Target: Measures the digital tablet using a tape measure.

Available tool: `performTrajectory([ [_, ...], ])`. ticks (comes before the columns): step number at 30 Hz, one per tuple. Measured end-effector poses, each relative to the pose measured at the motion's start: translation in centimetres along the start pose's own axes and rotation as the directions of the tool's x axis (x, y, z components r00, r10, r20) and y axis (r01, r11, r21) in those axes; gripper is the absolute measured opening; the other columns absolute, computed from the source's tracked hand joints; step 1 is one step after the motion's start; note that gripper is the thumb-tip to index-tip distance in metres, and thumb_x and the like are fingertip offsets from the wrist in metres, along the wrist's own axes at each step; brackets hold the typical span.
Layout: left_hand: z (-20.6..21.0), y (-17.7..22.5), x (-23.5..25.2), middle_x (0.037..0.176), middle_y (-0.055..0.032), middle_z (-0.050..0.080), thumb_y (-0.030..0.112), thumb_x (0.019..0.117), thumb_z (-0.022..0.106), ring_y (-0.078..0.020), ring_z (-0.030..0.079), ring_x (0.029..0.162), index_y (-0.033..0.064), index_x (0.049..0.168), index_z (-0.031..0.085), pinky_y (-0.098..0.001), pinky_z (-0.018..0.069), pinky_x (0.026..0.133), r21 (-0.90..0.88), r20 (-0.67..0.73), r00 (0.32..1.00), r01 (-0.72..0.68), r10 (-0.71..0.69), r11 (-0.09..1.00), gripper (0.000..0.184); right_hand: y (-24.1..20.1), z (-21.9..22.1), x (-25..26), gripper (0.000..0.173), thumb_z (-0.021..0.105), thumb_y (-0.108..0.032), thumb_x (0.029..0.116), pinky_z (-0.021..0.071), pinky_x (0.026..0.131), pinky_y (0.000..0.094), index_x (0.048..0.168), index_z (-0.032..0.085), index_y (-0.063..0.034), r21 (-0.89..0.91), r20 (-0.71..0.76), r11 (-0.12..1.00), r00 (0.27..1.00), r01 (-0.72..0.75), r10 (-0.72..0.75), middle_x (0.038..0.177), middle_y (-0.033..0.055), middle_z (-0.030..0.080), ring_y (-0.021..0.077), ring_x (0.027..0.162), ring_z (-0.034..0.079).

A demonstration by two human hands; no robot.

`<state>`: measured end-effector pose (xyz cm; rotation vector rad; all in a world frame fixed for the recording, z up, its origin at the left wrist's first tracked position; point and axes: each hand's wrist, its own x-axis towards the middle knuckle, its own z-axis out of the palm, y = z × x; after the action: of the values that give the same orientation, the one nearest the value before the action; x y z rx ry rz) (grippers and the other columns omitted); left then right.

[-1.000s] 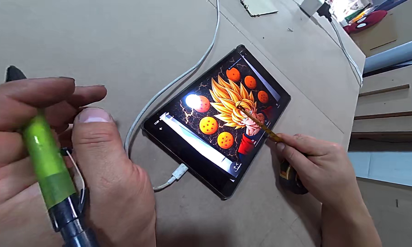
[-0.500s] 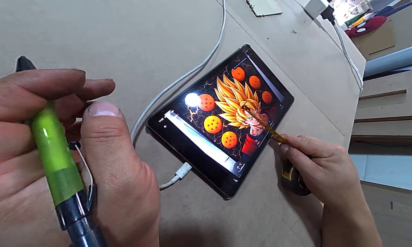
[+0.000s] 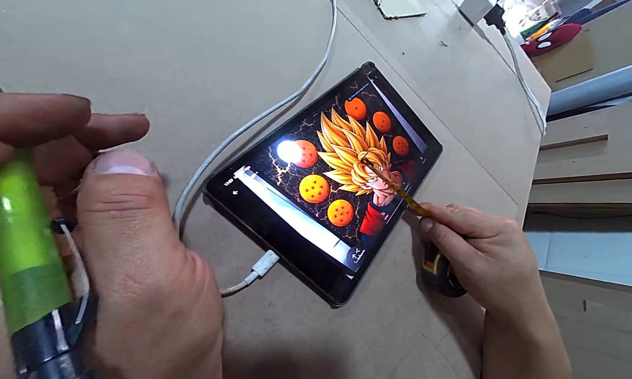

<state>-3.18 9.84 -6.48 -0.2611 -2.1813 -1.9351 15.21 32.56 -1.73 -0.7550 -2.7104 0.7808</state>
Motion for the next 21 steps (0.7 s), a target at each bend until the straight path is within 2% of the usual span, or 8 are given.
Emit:
performTrajectory([
  [2, 0.1, 0.1, -0.1, 0.120, -0.0024, 0.063, 0.011, 0.1052, 0.052, -0.0103, 0.061, 0.110, -0.0018, 0.133, 0.056, -0.0264, 0.0502, 0.095, -0.029, 0.007, 0.999, 0.037, -0.037, 0.999, 0.031, 0.0, 0.0, 0.0, 0.027, 0.060, -0.019, 0.0978, 0.0539, 0.054, 0.0190, 0.114, 0.081, -0.0239, 0.011, -0.002, 1.000, 1.000, -0.001, 0.001, 0.082, -0.0126, 0.069, -0.0007, 0.068, 0.063],
  [4, 0.0, -0.3, 0.2, 0.128, -0.0033, 0.061, 0.014, 0.1080, 0.047, -0.0117, 0.059, 0.118, -0.0010, 0.135, 0.055, -0.0294, 0.0478, 0.102, -0.048, 0.041, 0.998, 0.047, -0.045, 0.998, 0.033, 0.1, 0.0, 0.0, 0.027, 0.060, -0.018, 0.0975, 0.0551, 0.055, 0.0191, 0.114, 0.081, -0.0237, 0.016, -0.004, 1.000, 1.000, 0.005, -0.005, 0.083, -0.0125, 0.070, -0.0006, 0.069, 0.064],
  [7, -0.3, -1.2, 0.3, 0.121, 0.0000, 0.064, 0.012, 0.1081, 0.045, -0.0064, 0.060, 0.108, 0.0031, 0.134, 0.059, -0.0259, 0.0496, 0.095, 0.029, 0.077, 0.996, 0.036, -0.038, 0.999, 0.031, 0.1, 0.0, 0.0, 0.027, 0.060, -0.017, 0.0984, 0.0553, 0.056, 0.0190, 0.114, 0.081, -0.0240, 0.029, 0.008, 1.000, 1.000, 0.004, -0.004, 0.085, -0.0126, 0.070, -0.0007, 0.070, 0.064],
  [9, -0.4, -1.9, 0.2, 0.117, 0.0013, 0.064, 0.012, 0.1081, 0.047, -0.0049, 0.060, 0.105, 0.0026, 0.132, 0.060, -0.0245, 0.0491, 0.094, -0.004, 0.083, 0.995, 0.053, -0.053, 0.999, 0.029, 0.1, 0.0, 0.0, 0.026, 0.061, -0.017, 0.0985, 0.0553, 0.057, 0.0189, 0.114, 0.081, -0.0232, 0.030, 0.008, 1.000, 1.000, 0.003, -0.003, 0.085, -0.0124, 0.070, -0.0007, 0.071, 0.064],
  [14, -0.9, -3.7, 0.0, 0.122, -0.0037, 0.067, 0.008, 0.1043, 0.056, -0.0108, 0.061, 0.115, -0.0023, 0.126, 0.063, -0.0295, 0.0481, 0.103, -0.105, 0.029, 0.995, 0.099, -0.096, 0.990, 0.025, 0.2, -0.1, 0.0, 0.026, 0.060, -0.018, 0.0991, 0.0541, 0.056, 0.0186, 0.114, 0.081, -0.0242, 0.019, 0.017, 1.000, 1.000, 0.005, -0.005, 0.084, -0.0129, 0.070, -0.0013, 0.070, 0.063],
  [19, -1.3, -4.9, 0.0, 0.127, -0.0062, 0.066, 0.005, 0.1024, 0.058, -0.0152, 0.060, 0.122, -0.0036, 0.127, 0.063, -0.0332, 0.0473, 0.108, -0.166, 0.033, 0.993, 0.116, -0.112, 0.979, 0.027, 0.1, 0.0, 0.0, 0.026, 0.060, -0.019, 0.0994, 0.0536, 0.054, 0.0190, 0.115, 0.081, -0.0252, 0.017, 0.019, 1.000, 1.000, -0.010, 0.009, 0.084, -0.0129, 0.069, -0.0009, 0.069, 0.063],
  [21, -1.0, -3.9, 0.2, 0.127, -0.0063, 0.065, 0.008, 0.1041, 0.055, -0.0143, 0.060, 0.120, -0.0036, 0.129, 0.061, -0.0323, 0.0471, 0.106, -0.129, 0.058, 0.995, 0.092, -0.085, 0.987, 0.028, 0.3, 0.0, 0.1, 0.026, 0.060, -0.020, 0.0991, 0.0533, 0.054, 0.0184, 0.114, 0.081, -0.0252, 0.023, 0.009, 1.000, 1.000, 0.006, -0.006, 0.083, -0.0133, 0.069, -0.0011, 0.068, 0.063],
])
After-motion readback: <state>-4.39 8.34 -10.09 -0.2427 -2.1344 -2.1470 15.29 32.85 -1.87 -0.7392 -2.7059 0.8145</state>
